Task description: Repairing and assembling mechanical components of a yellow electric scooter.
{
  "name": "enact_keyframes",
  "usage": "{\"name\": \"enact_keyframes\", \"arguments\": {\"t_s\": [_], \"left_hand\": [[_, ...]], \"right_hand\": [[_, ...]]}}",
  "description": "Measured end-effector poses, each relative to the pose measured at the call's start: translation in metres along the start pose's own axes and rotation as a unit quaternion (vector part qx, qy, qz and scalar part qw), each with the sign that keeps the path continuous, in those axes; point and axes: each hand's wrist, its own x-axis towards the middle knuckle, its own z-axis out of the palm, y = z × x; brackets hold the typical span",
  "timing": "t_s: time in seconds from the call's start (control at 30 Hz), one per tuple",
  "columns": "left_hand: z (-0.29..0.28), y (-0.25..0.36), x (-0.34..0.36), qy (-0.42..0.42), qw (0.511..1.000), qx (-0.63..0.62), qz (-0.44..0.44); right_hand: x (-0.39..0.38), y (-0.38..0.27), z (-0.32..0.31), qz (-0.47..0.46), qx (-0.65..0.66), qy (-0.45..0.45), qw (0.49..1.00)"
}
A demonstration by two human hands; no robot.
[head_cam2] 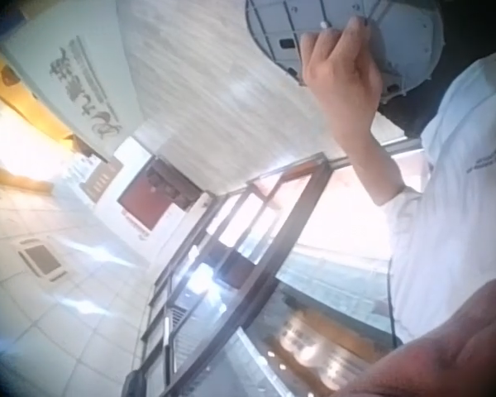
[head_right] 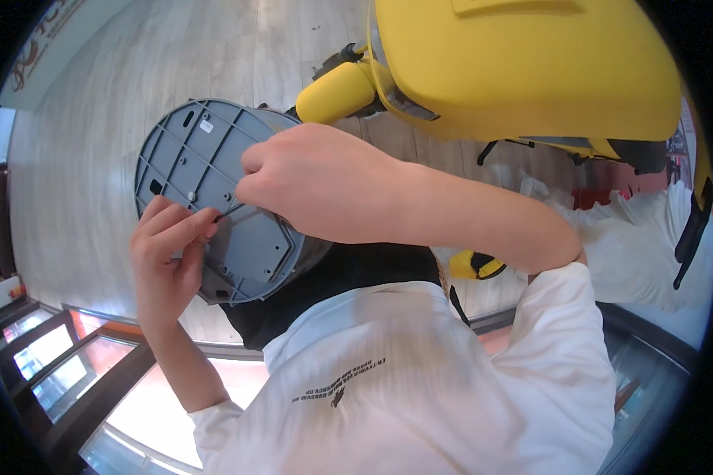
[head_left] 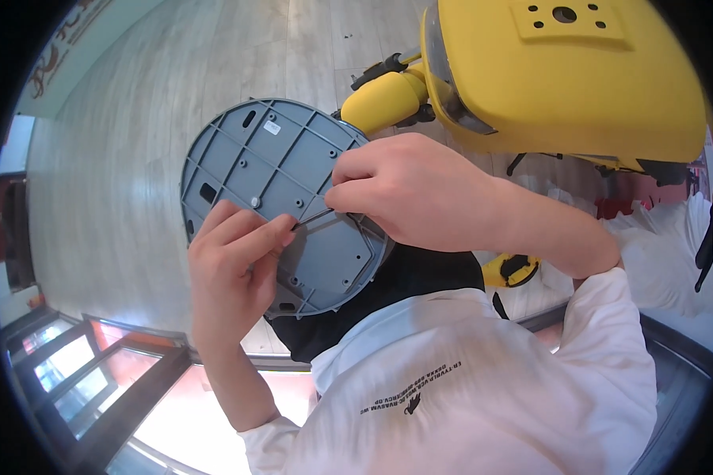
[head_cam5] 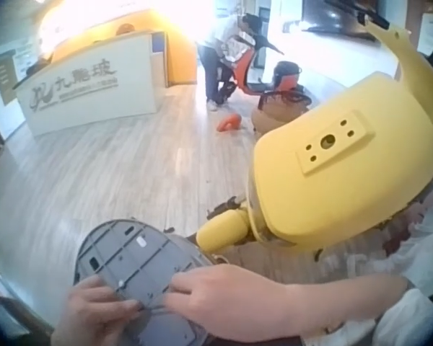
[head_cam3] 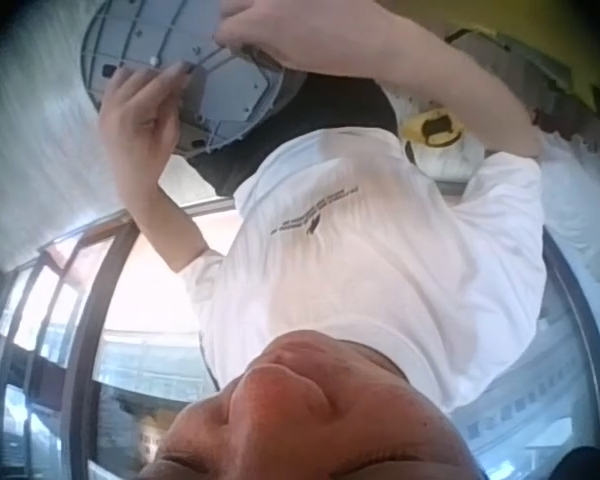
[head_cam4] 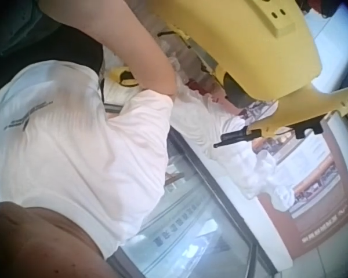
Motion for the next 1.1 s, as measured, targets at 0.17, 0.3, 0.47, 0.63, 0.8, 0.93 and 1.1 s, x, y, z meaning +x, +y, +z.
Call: {"name": "enact_keyframes", "arguments": {"t_s": [0.17,0.3,0.47,0.63,0.8,0.93,1.1], "left_hand": [[-0.002,-0.004,0.0,-0.005,1.0,-0.022,-0.005],[-0.002,-0.004,0.001,-0.006,0.999,-0.037,-0.008],[0.003,-0.008,0.009,0.002,0.996,0.056,0.07],[-0.007,-0.003,0.012,-0.022,0.986,0.13,0.102],[-0.019,0.002,0.024,-0.088,0.968,0.194,0.131],[-0.026,0.002,0.035,-0.14,0.955,0.194,0.178],[-0.025,-0.003,0.033,-0.156,0.951,0.199,0.18]], "right_hand": [[0.003,0.004,0.008,0.003,0.04,0.024,0.999],[0.003,0.006,0.006,0.003,0.06,0.006,0.998],[-0.004,0.004,0.005,-0.003,0.027,-0.005,1.0],[-0.013,0.002,0.01,-0.017,0.017,0.027,0.999],[-0.015,-0.001,0.017,-0.015,0.008,0.11,0.994],[-0.01,-0.002,0.009,0.012,0.067,0.08,0.995],[-0.004,0.004,0.001,0.042,0.083,0.015,0.996]]}}
